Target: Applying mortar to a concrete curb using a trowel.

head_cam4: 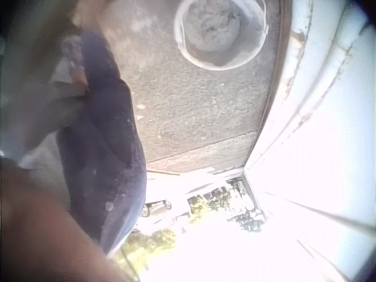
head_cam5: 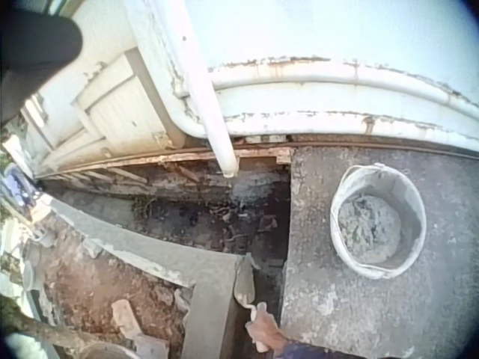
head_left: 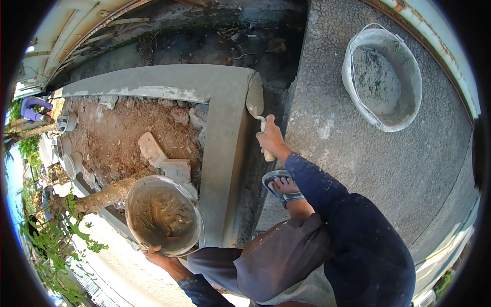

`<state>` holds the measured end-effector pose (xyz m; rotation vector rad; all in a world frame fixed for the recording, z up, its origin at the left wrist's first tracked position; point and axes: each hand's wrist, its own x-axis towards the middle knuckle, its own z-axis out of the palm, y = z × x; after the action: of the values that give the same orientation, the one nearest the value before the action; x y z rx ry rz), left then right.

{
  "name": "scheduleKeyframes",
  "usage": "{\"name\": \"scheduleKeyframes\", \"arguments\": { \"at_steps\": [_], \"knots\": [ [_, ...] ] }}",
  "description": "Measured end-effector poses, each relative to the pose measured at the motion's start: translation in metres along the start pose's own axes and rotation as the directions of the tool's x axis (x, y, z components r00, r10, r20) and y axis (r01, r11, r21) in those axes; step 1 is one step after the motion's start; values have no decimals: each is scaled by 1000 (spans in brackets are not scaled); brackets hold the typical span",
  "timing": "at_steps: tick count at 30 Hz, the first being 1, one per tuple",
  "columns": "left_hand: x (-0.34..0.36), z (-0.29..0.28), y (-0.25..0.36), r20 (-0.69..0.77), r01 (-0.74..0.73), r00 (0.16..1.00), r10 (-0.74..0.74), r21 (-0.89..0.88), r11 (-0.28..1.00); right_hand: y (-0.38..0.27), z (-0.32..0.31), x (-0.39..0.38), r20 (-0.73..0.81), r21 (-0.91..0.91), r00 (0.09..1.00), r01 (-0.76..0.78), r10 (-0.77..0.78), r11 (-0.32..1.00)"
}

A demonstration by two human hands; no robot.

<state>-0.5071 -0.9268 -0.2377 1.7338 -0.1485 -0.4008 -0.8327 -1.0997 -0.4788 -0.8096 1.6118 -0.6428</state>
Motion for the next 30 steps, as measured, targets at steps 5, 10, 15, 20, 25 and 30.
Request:
{"name": "scheduleKeyframes", "arguments": {
  "at_steps": [5, 10, 15, 20, 25, 30],
  "knots": [
    [19, -27, -17, 14, -65, 998, 65, 12, 998, 17, 3, -19, 224, 192, 966, -173, 128, 966],
    [33, -40, -35, -36, -105, 993, 109, 93, 990, 17, -3, -54, 331, 195, 895, -374, 298, 907],
    [42, -52, -46, 43, -28, 999, 27, 16, 999, 4, -8, -28, 65, 275, 993, -113, 99, 955],
    [62, -76, -65, 38, 13, 999, -12, -25, 1000, -12, -3, -3, 90, 213, 996, -13, -6, 977],
    [37, -52, -57, -74, 10, 997, -9, 17, 1000, 5, 5, -28, 220, 76, 956, -213, 192, 974],
    [36, -48, -56, -63, -37, 997, 43, 87, 996, 19, 9, -47, 244, 171, 929, -322, 277, 931]
  ]
}}
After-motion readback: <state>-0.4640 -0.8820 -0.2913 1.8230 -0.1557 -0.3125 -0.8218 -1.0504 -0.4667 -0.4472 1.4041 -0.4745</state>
